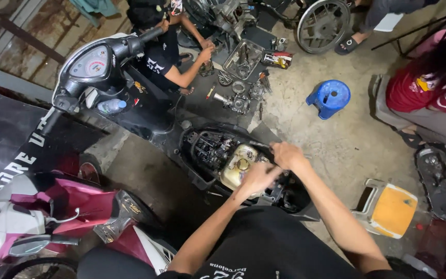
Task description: The person uses a wrench to tighten bolts on the exposed engine area of a scooter. They repeatedly adjust the tool and reposition their hands to work on different fasteners within the central compartment.
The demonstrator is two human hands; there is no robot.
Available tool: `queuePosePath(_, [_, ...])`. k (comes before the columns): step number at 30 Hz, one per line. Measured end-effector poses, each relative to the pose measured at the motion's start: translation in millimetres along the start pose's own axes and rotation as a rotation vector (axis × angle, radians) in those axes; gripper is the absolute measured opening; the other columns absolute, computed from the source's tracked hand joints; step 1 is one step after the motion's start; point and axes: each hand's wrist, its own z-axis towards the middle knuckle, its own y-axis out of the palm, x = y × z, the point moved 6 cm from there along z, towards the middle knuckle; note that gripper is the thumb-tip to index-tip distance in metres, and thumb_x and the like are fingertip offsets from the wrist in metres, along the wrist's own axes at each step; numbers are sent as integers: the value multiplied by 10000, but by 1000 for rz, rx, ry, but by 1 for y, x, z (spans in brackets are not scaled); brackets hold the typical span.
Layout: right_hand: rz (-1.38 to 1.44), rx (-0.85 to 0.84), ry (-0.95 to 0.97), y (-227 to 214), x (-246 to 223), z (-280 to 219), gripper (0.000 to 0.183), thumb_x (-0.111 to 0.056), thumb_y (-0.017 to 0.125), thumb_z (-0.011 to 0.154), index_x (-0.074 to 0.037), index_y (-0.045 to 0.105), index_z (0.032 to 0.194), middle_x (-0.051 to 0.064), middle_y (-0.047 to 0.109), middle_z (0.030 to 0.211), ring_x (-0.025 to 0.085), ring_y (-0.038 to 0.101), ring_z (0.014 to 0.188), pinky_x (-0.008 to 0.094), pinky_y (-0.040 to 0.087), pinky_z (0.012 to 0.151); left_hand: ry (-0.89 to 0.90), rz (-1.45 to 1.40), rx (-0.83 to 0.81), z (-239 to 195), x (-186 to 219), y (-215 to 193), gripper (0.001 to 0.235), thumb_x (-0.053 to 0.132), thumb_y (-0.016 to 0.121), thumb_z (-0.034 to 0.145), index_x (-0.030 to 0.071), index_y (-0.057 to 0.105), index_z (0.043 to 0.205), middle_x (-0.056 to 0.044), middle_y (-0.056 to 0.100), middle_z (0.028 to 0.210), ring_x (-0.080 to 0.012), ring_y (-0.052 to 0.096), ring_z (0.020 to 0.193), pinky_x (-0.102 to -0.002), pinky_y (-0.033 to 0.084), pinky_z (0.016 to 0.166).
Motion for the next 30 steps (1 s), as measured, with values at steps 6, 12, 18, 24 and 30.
queuePosePath(6, [-256,-86,-173,19,2,25,347,-211,515,921,-119,751,1158,171,775,1103,359,744,1063,492,584,895,389,700,405,-2,2,-37,462,330,525,1029,54,492,1398,-196,595,1253,-389,572,1219,-553,463,1028])
queuePosePath(12, [-243,132,-319,-56,-37,-43,324,-168,716,784,-29,786,1069,207,767,1050,407,648,1154,519,476,1025,199,713,184,8,-1,-15,485,377,307,1102,60,377,1462,-270,736,965,-464,744,920,-605,551,826])
queuePosePath(18, [297,987,-351,-24,61,-64,378,44,501,794,9,638,1145,209,577,1051,395,532,1007,490,420,951,337,690,358,70,-123,12,467,191,415,1051,-41,447,1455,-313,590,1357,-497,646,1132,-601,498,965])
queuePosePath(24, [673,661,-57,138,132,2,261,31,515,846,-39,645,1061,149,689,943,304,640,849,415,488,749,-101,-330,371,37,-47,-10,486,539,301,1014,177,403,704,23,369,577,-167,403,529,-361,309,580])
queuePosePath(30, [604,493,101,167,98,30,118,-84,634,919,-20,650,1017,233,704,910,508,650,888,546,464,721,59,-729,340,-8,-11,-25,346,385,414,1070,188,367,790,79,255,614,-50,213,444,-246,181,397])
